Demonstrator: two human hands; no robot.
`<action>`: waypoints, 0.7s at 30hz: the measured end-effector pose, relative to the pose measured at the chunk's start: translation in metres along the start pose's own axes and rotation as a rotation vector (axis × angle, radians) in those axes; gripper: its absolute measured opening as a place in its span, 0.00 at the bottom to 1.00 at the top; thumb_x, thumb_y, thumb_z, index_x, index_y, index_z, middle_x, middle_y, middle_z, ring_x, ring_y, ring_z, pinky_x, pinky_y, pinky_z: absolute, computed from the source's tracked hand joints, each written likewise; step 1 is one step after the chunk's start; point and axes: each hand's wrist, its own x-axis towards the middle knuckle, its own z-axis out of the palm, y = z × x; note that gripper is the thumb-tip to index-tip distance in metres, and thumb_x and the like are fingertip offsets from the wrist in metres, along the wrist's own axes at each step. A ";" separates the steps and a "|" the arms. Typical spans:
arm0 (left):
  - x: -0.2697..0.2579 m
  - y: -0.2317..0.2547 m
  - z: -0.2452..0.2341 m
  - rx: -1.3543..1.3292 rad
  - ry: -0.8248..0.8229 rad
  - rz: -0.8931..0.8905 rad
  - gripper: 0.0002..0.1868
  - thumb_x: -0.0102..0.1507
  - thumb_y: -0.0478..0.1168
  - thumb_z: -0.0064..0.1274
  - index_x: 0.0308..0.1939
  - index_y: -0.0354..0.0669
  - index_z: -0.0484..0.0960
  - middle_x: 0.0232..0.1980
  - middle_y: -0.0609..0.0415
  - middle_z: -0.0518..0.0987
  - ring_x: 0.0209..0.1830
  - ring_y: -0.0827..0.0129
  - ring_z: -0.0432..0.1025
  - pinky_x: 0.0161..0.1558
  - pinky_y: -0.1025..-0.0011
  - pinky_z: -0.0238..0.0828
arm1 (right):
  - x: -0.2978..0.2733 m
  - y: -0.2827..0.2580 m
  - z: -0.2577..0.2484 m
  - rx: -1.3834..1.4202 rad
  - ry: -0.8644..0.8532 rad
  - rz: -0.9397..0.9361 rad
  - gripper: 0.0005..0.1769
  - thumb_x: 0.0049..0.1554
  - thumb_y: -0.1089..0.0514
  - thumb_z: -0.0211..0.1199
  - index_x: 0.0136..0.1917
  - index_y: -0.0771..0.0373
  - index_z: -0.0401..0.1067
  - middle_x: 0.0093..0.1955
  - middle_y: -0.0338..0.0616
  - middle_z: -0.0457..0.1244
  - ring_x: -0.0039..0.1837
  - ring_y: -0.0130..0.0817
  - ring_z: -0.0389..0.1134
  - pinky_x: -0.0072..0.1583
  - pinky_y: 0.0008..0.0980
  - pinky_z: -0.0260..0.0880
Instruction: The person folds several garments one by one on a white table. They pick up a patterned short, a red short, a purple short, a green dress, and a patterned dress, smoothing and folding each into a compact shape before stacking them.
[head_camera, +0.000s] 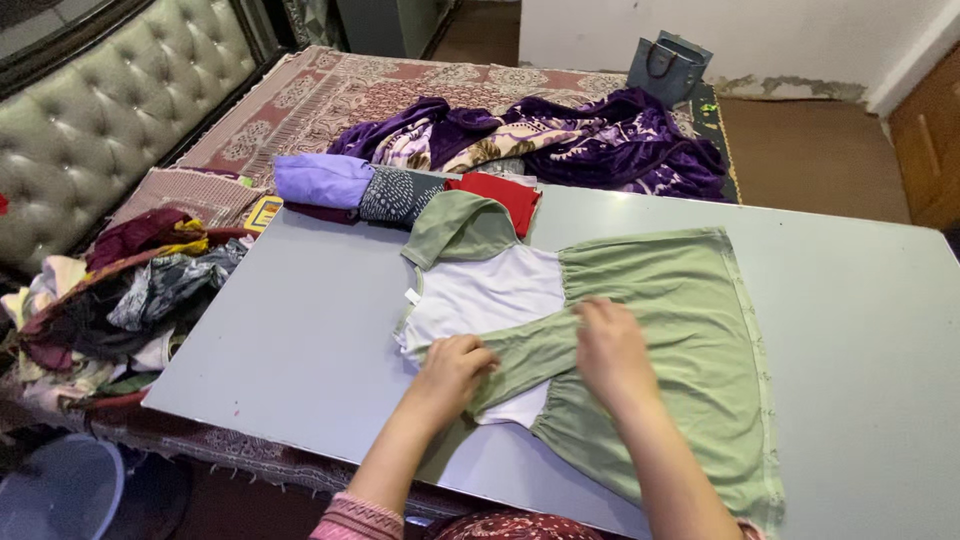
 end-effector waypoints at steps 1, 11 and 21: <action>0.002 0.000 0.005 0.016 0.049 -0.009 0.13 0.61 0.39 0.57 0.49 0.52 0.83 0.54 0.52 0.80 0.60 0.53 0.70 0.64 0.55 0.64 | 0.003 -0.013 0.006 0.051 -0.099 -0.016 0.21 0.55 0.63 0.55 0.62 0.57 0.73 0.66 0.47 0.66 0.69 0.48 0.66 0.72 0.46 0.65; -0.008 0.006 -0.008 0.303 -0.329 -0.154 0.39 0.63 0.70 0.39 0.77 0.73 0.54 0.82 0.56 0.46 0.82 0.49 0.36 0.75 0.45 0.21 | 0.003 -0.039 0.008 -0.388 -0.784 0.082 0.44 0.59 0.26 0.44 0.84 0.34 0.39 0.87 0.25 0.35 0.85 0.35 0.30 0.78 0.59 0.29; 0.037 -0.030 -0.087 0.083 -0.456 -0.426 0.26 0.62 0.60 0.57 0.63 0.63 0.78 0.70 0.48 0.71 0.72 0.48 0.62 0.70 0.51 0.57 | 0.003 -0.019 -0.003 -0.358 -0.396 0.141 0.28 0.60 0.37 0.56 0.72 0.37 0.61 0.80 0.30 0.54 0.85 0.41 0.45 0.80 0.54 0.43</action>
